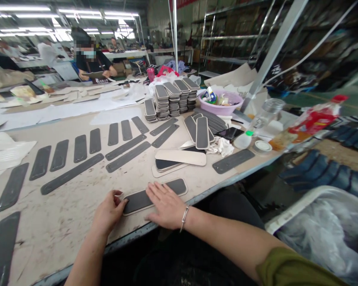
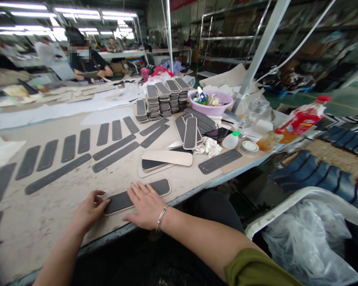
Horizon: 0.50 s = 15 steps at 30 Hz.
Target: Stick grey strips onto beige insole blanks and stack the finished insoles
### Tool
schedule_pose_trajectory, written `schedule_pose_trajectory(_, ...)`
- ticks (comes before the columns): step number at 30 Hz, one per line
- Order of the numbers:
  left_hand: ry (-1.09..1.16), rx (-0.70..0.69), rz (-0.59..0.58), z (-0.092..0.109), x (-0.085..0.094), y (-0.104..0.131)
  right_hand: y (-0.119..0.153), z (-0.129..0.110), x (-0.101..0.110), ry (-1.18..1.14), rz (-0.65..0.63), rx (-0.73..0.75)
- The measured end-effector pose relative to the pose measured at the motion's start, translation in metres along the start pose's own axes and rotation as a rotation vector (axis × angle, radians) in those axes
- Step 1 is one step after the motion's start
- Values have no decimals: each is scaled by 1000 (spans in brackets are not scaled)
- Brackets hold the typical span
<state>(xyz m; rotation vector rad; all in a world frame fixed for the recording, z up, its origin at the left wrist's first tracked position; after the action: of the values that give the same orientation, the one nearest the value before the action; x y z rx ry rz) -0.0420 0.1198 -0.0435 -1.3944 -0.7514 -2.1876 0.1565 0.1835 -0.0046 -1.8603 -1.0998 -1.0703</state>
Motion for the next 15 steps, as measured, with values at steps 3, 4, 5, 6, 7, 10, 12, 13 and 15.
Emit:
schedule_pose_trajectory(3, 1, 1, -5, -3, -1, -1, 8, -1, -19, 19, -73, -8)
schedule_pose_trajectory(4, 2, 0, -7, -3, -2, -2, 12, 6, -20, 26, -89, -39)
schedule_pose_trajectory(5, 6, -2, -13, -3, -2, -2, 17, 15, -20, 33, -103, -73)
schedule_pose_trajectory(6, 12, -3, -19, -3, -3, -4, 21, 26, -18, 41, -114, -110)
schedule_pose_trajectory(7, 19, -1, -24, -2, -3, -5, 25, 37, -15, 50, -124, -149)
schedule_pose_trajectory(10, 60, 22, -38, 2, -2, -4, 36, 62, -8, 92, -152, -247)
schedule_pose_trajectory(12, 100, 44, -29, 6, 4, 4, 43, 67, -6, 128, -155, -278)
schedule_pose_trajectory(13, 114, 51, -17, 8, 9, 11, 48, 68, -8, 149, -148, -282)
schedule_pose_trajectory(15, 119, 61, 30, 13, 20, 24, 57, 72, -15, 176, -66, -270)
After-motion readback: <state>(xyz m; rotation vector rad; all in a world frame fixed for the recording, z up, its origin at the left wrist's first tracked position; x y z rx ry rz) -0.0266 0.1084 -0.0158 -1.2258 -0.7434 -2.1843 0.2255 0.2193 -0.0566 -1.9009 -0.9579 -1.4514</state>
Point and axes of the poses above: each hand's wrist, its own y-axis away from the middle knuckle, its own x-axis out of the back of the hand, z = x × y, the point moved 9 cm from there along -y, towards the middle knuckle
